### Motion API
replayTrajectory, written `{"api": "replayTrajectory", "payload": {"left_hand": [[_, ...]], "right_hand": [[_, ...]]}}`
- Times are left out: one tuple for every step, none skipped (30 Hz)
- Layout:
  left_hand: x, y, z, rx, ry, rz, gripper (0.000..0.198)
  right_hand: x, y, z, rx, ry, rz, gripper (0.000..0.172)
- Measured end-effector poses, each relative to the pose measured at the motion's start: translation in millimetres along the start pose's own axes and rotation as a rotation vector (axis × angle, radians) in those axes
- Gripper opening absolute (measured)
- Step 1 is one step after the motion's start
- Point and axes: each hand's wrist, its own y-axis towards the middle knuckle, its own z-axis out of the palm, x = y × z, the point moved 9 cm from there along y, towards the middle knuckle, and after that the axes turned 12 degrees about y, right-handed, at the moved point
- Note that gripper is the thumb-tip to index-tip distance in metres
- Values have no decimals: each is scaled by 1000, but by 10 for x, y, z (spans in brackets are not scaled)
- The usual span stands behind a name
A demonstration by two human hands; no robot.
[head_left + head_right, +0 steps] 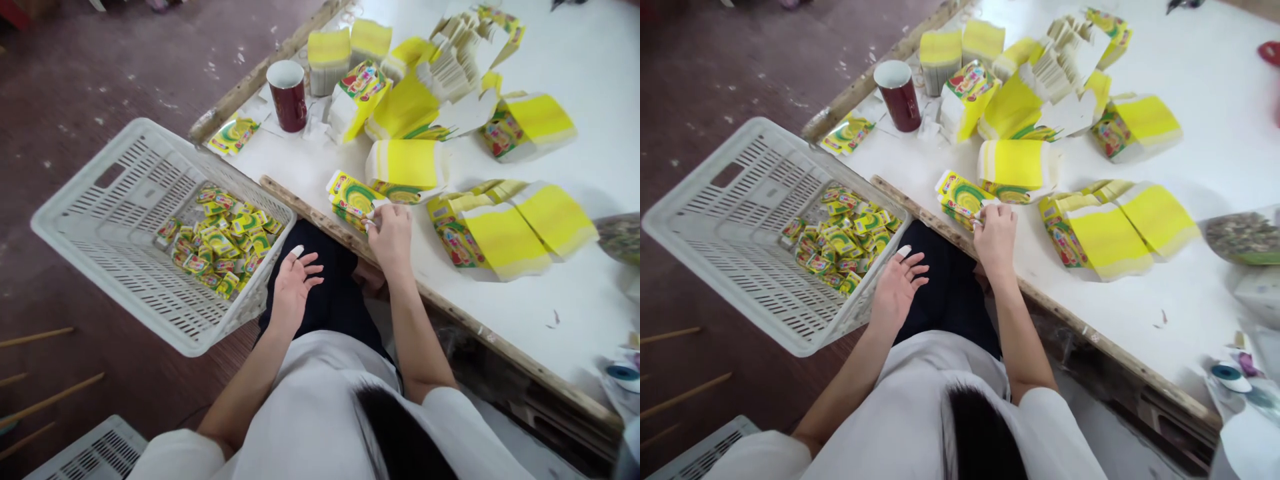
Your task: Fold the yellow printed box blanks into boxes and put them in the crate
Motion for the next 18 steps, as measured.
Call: {"api": "replayTrajectory", "payload": {"left_hand": [[11, 2, 37, 18, 5, -6, 56], [18, 5, 71, 38, 11, -12, 57], [24, 8, 100, 57, 18, -17, 58], [30, 9, 123, 74, 26, -24, 58], [40, 9, 138, 85, 33, -32, 57], [51, 8, 145, 89, 38, -40, 57], [63, 8, 143, 87, 44, -47, 57], [77, 8, 138, 82, 52, -54, 56], [92, 8, 132, 76, 62, -61, 55], [108, 10, 128, 74, 73, -68, 53], [120, 12, 127, 74, 84, -71, 52], [130, 16, 131, 79, 97, -71, 50], [136, 21, 138, 87, 109, -68, 49], [141, 27, 148, 96, 121, -63, 48], [142, 33, 160, 105, 129, -56, 47], [142, 40, 172, 113, 131, -48, 48], [136, 46, 185, 118, 124, -37, 49], [122, 51, 195, 118, 107, -20, 51]], "right_hand": [[6, -2, 6, 10, 14, -1, 16], [3, -2, 3, 10, 22, 2, 20], [-9, -1, -11, -2, 21, 11, 24], [-30, 0, -32, -25, 8, 26, 27], [-55, -1, -56, -51, -13, 47, 30], [-79, -2, -78, -75, -36, 69, 31], [-99, -2, -90, -88, -55, 89, 30], [-112, 2, -91, -86, -68, 104, 29], [-118, 10, -81, -73, -73, 116, 27], [-119, 24, -68, -53, -72, 122, 27], [-113, 41, -56, -33, -64, 122, 27], [-103, 60, -46, -15, -44, 118, 28], [-90, 77, -43, -1, -12, 111, 29], [-73, 86, -46, 6, 32, 101, 30], [-50, 80, -58, 5, 85, 93, 30], [-22, 55, -77, -2, 143, 87, 30], [16, 5, -101, -16, 201, 84, 29], [72, -73, -120, -26, 259, 79, 28]]}}
